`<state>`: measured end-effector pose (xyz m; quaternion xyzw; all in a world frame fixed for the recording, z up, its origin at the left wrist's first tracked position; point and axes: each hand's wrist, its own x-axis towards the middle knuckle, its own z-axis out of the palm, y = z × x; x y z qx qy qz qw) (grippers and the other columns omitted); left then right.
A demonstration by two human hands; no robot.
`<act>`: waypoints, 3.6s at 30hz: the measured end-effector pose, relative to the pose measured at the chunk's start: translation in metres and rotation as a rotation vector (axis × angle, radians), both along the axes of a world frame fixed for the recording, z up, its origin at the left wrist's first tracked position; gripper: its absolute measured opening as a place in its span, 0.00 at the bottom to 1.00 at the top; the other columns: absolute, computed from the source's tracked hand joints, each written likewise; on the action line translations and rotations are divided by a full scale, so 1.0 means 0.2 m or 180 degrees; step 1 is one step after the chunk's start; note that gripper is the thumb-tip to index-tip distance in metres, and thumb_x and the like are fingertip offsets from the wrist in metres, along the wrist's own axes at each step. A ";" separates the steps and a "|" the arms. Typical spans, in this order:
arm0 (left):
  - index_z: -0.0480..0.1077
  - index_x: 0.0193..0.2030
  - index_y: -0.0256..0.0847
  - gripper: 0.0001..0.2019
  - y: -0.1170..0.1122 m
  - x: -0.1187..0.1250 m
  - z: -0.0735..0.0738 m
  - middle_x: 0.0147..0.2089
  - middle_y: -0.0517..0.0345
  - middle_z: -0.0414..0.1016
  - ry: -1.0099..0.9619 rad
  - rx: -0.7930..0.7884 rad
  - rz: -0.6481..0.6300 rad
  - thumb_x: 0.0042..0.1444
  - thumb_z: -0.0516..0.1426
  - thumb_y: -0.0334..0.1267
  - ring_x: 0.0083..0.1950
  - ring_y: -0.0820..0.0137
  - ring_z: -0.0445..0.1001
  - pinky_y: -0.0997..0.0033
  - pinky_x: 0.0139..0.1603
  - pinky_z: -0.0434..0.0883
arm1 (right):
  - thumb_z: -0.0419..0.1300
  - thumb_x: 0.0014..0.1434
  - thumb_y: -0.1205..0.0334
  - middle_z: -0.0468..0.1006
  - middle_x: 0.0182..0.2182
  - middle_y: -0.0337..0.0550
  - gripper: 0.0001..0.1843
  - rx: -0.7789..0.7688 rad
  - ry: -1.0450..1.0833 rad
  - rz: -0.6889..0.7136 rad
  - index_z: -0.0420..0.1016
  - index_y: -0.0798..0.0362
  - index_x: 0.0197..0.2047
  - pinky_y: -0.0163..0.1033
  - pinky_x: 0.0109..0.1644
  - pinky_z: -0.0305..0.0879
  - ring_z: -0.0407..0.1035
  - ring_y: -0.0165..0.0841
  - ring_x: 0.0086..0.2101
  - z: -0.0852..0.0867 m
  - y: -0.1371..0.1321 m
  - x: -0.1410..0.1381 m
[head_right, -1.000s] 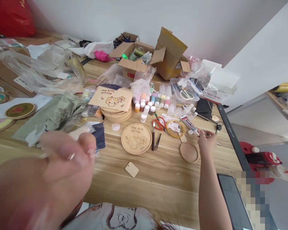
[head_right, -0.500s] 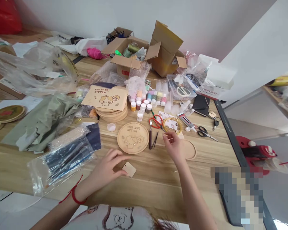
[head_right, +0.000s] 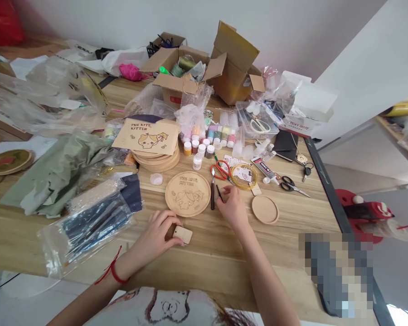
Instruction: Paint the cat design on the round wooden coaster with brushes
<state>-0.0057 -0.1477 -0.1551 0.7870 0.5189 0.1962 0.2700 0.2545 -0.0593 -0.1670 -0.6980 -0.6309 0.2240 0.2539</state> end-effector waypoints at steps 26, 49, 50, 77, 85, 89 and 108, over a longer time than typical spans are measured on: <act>0.70 0.49 0.43 0.17 -0.01 0.00 -0.02 0.51 0.52 0.69 0.0249 0.0183 -0.0075 0.56 0.63 0.47 0.51 0.58 0.65 0.55 0.51 0.64 | 0.61 0.48 0.67 0.75 0.31 0.48 0.10 -0.0054 -0.0747 0.0242 0.66 0.51 0.35 0.42 0.36 0.63 0.71 0.42 0.35 0.06 0.02 0.00; 0.72 0.48 0.34 0.13 0.59 0.04 0.31 0.48 0.43 0.74 0.1606 0.0326 0.0356 0.63 0.49 0.29 0.46 0.58 0.76 0.63 0.43 0.72 | 0.57 0.53 0.71 0.76 0.36 0.45 0.08 -0.0799 -0.1242 0.0520 0.73 0.53 0.37 0.36 0.31 0.56 0.70 0.35 0.34 0.18 0.00 0.00; 0.73 0.47 0.31 0.13 0.65 0.06 0.32 0.47 0.40 0.74 0.1663 0.0312 0.0357 0.62 0.49 0.27 0.45 0.56 0.77 0.62 0.42 0.72 | 0.56 0.54 0.71 0.77 0.35 0.45 0.08 -0.0779 -0.1193 0.0497 0.73 0.53 0.37 0.35 0.31 0.56 0.70 0.35 0.33 0.17 -0.01 0.00; 0.75 0.45 0.39 0.10 0.59 0.04 0.44 0.38 0.54 0.80 -0.0648 -0.0645 0.0797 0.58 0.58 0.36 0.26 0.73 0.74 0.73 0.29 0.72 | 0.62 0.56 0.44 0.76 0.27 0.39 0.21 -0.0304 0.2662 0.0128 0.71 0.51 0.44 0.42 0.39 0.71 0.73 0.34 0.31 0.32 -0.13 -0.01; 0.77 0.41 0.38 0.13 0.35 -0.04 0.33 0.32 0.55 0.78 -0.1873 -0.1106 0.1605 0.49 0.63 0.42 0.22 0.74 0.68 0.75 0.21 0.64 | 0.60 0.58 0.47 0.79 0.33 0.45 0.18 -0.0342 0.2122 0.0464 0.74 0.53 0.44 0.37 0.32 0.68 0.71 0.33 0.30 0.29 -0.13 -0.17; 0.77 0.41 0.40 0.14 0.30 -0.10 0.27 0.30 0.57 0.77 -0.1572 -0.0938 0.1812 0.52 0.62 0.45 0.25 0.72 0.70 0.76 0.24 0.64 | 0.59 0.59 0.55 0.79 0.38 0.49 0.12 0.0078 0.1082 0.0459 0.77 0.53 0.40 0.42 0.42 0.69 0.73 0.37 0.37 0.23 -0.05 -0.16; 0.75 0.34 0.35 0.20 0.28 0.09 0.21 0.30 0.59 0.71 -0.3364 -0.2171 0.1790 0.47 0.64 0.54 0.21 0.81 0.62 0.79 0.17 0.55 | 0.55 0.63 0.67 0.77 0.43 0.52 0.09 -0.0118 -0.0805 0.0683 0.78 0.54 0.39 0.40 0.43 0.66 0.74 0.40 0.41 0.19 0.14 -0.27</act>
